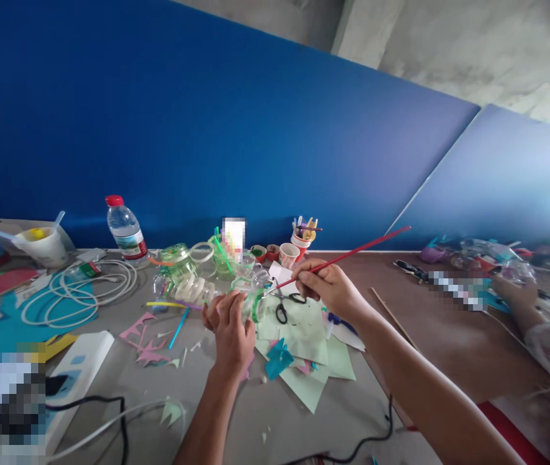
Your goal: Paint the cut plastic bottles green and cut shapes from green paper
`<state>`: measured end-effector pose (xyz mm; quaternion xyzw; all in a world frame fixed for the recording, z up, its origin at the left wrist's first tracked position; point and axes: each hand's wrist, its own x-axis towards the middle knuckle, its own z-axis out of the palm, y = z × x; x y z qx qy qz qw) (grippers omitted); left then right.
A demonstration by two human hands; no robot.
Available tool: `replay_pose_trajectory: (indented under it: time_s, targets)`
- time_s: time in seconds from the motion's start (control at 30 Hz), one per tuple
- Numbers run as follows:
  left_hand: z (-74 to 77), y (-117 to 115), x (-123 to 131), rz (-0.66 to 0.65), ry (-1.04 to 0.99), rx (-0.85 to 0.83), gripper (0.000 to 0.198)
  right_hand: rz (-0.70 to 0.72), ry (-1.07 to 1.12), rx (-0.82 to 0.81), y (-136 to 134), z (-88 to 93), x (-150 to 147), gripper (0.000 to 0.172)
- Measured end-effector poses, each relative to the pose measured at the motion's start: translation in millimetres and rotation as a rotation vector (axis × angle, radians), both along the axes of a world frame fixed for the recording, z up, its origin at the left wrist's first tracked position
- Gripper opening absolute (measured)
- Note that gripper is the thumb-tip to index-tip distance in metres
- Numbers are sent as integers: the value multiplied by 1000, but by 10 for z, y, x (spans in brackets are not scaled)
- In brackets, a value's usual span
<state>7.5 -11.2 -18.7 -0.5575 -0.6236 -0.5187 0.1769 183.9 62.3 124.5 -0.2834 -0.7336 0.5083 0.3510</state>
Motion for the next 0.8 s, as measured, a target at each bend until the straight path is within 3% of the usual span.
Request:
replay_pose_trajectory:
  time_s: [0.23,0.5,0.8]
  targets:
    - [-39,5,-14,-40,46,52,48,-36,102,-104,153,-47,77,22]
    - [22,0,-12,16,64,156,46,-98,212,-223,177,0,223,23]
    - [85,-15,6,62,92,249,49,31,386,-375,149,-53,50,26]
